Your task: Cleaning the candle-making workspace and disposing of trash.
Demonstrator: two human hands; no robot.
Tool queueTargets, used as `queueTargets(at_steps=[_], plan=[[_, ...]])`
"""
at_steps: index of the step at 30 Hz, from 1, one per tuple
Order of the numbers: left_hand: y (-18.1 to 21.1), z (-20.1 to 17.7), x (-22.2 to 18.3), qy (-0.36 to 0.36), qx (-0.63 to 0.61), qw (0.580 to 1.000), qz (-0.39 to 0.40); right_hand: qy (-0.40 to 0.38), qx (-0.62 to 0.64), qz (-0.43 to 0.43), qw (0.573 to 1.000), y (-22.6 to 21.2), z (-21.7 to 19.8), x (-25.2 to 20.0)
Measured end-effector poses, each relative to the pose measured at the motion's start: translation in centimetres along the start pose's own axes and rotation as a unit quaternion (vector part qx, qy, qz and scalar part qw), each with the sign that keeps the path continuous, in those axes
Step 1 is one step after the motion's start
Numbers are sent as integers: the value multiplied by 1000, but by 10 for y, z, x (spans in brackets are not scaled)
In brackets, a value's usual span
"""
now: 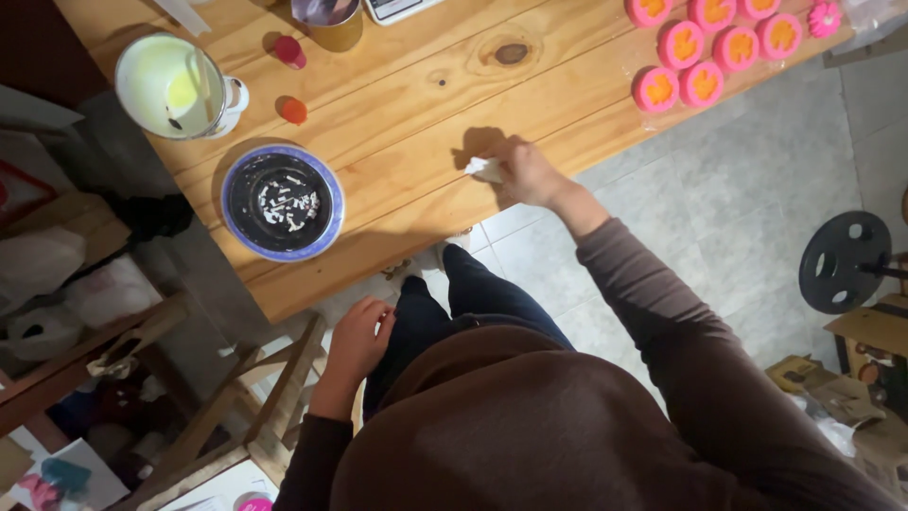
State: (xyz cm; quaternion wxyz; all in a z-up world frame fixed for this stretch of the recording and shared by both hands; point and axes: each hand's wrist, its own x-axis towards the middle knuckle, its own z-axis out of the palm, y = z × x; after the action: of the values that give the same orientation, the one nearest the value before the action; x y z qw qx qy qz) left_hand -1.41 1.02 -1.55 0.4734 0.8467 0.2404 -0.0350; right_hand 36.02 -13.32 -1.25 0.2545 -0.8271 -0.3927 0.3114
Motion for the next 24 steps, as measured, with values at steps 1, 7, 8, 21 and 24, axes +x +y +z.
queueTargets(at_steps=[1,7,8,21,24], plan=[[0,1,-1,-1,0,1000,1,1,0,1,1000,11,8,3],[0,1,-1,5,7,1000,-5,-23,0,-143,990,21,1,13],[-2,2,-2,4,16,1000,-5,-35,17,-71,997,11,-6,13],[-2,1,0,-1,19,1000,-12,-122,28,7,992,2,-13,17],[-3,2,1,-4,17,1000,-3,-36,47,-123,991,6,0,15]])
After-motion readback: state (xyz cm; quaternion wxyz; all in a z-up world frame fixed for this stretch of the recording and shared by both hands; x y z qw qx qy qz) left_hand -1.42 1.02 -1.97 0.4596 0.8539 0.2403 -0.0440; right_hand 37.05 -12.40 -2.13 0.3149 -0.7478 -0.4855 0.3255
